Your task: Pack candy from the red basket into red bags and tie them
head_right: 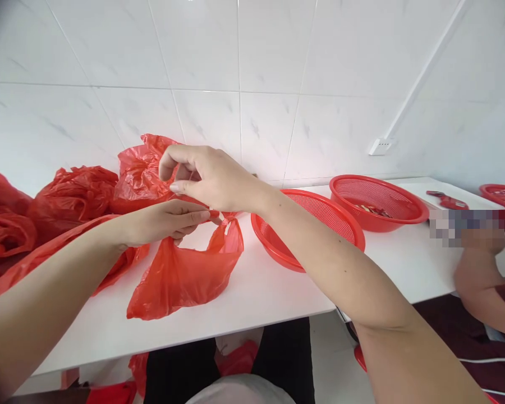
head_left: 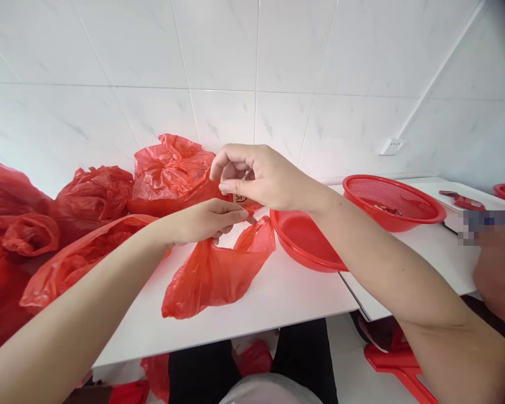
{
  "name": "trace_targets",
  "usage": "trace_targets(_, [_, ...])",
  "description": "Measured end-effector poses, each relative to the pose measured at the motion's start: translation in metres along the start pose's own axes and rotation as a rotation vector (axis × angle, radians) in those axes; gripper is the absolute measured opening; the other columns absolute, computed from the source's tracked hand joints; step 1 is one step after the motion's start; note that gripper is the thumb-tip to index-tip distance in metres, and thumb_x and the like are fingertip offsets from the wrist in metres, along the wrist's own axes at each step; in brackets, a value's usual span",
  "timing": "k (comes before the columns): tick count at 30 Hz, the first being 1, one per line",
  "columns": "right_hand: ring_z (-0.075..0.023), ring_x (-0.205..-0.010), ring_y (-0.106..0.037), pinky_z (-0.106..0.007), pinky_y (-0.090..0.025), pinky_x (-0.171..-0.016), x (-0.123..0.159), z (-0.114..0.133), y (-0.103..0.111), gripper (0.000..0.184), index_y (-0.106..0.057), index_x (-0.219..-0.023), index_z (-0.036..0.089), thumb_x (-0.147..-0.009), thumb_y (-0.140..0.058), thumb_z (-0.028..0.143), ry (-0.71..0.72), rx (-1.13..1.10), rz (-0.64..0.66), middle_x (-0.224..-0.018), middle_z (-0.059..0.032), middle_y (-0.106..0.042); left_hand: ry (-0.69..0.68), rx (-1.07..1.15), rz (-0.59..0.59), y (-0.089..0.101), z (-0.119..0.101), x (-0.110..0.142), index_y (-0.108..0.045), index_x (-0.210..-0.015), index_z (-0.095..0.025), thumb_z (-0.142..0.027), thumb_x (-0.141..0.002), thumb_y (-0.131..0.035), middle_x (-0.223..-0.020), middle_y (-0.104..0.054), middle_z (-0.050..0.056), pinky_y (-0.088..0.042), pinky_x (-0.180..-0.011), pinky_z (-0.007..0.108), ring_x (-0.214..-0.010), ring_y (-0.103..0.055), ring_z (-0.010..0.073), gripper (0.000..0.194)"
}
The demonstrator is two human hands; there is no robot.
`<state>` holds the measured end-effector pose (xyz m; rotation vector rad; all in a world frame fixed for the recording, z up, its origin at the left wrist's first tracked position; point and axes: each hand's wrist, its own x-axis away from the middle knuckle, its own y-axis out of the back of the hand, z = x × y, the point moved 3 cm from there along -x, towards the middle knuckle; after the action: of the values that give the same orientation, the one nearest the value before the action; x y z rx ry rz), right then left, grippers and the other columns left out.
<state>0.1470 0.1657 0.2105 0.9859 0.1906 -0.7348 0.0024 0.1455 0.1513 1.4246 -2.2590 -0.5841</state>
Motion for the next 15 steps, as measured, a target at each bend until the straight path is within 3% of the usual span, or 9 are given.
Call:
trace_targets(2, [-0.0127, -0.08, -0.06, -0.027, -0.047, -0.071, 0.007, -0.011, -0.003, 0.013, -0.06, -0.103, 0.022, -0.09, -0.058, 0.024, -0.066, 0.061, -0.038, -0.09, 0.0, -0.064, 0.011, 0.099, -0.027, -0.001, 0.009, -0.001, -0.072, -0.093, -0.023, -0.055, -0.09, -0.052, -0.06, -0.029, -0.005, -0.036, -0.049, 0.025, -0.051, -0.03, 0.0112, 0.037])
trace_targets(4, [-0.0159, -0.086, -0.06, -0.029, -0.047, -0.07, 0.021, -0.027, -0.005, 0.028, -0.059, -0.111, 0.024, -0.086, -0.064, 0.036, -0.177, 0.139, -0.03, -0.101, -0.0025, -0.064, -0.007, 0.203, -0.085, 0.002, 0.017, 0.001, -0.07, -0.093, -0.024, -0.053, -0.089, -0.055, -0.062, -0.025, -0.006, -0.036, -0.051, 0.025, -0.052, -0.027, 0.0106, 0.033])
trace_targets(6, [-0.0177, -0.085, -0.061, -0.029, -0.045, -0.067, 0.036, -0.043, -0.007, 0.037, -0.06, -0.111, 0.024, -0.079, -0.071, 0.041, -0.307, 0.21, 0.046, -0.102, -0.0036, -0.065, -0.024, 0.265, -0.14, 0.007, 0.021, 0.004, -0.068, -0.104, -0.025, -0.051, -0.088, -0.057, -0.066, -0.029, -0.005, -0.039, -0.053, 0.025, -0.054, -0.03, 0.0104, 0.032])
trace_targets(9, [-0.0138, -0.067, -0.057, -0.027, -0.04, -0.058, 0.047, -0.055, -0.006, 0.016, -0.064, -0.092, 0.022, -0.082, -0.067, 0.034, -0.406, 0.236, 0.098, -0.081, -0.0008, -0.064, -0.028, 0.245, -0.157, 0.012, 0.023, 0.006, -0.06, -0.123, -0.028, -0.045, -0.085, -0.064, -0.078, -0.044, -0.002, -0.046, -0.059, 0.027, -0.058, -0.04, 0.0099, 0.043])
trace_targets(12, [-0.0111, -0.062, -0.054, -0.026, -0.041, -0.058, 0.037, -0.039, -0.004, 0.008, -0.062, -0.083, 0.02, -0.086, -0.06, 0.027, -0.309, 0.148, 0.018, -0.071, 0.0023, -0.061, -0.014, 0.155, -0.059, 0.007, 0.02, 0.003, -0.059, -0.122, -0.03, -0.031, -0.075, -0.075, -0.084, -0.054, -0.001, -0.048, -0.058, 0.028, -0.062, -0.051, 0.0123, 0.049])
trace_targets(14, [-0.0117, -0.067, -0.057, -0.026, -0.043, -0.061, 0.029, -0.015, -0.008, 0.005, -0.061, -0.084, 0.02, -0.086, -0.06, 0.025, -0.236, 0.13, -0.008, -0.075, 0.0025, -0.062, -0.017, 0.107, -0.016, 0.001, 0.019, 0.0, -0.069, -0.097, -0.024, -0.022, -0.069, -0.078, -0.07, -0.053, -0.002, -0.044, -0.05, 0.025, -0.056, -0.05, 0.0128, 0.03])
trace_targets(15, [-0.0123, -0.069, -0.058, -0.026, -0.044, -0.062, 0.027, 0.001, -0.013, 0.003, -0.061, -0.085, 0.02, -0.086, -0.059, 0.022, -0.197, 0.153, -0.009, -0.077, 0.0021, -0.064, -0.036, 0.097, -0.052, 0.0, 0.018, -0.002, -0.069, -0.081, -0.021, -0.019, -0.068, -0.077, -0.062, -0.051, -0.003, -0.041, -0.047, 0.024, -0.052, -0.048, 0.0126, 0.015])
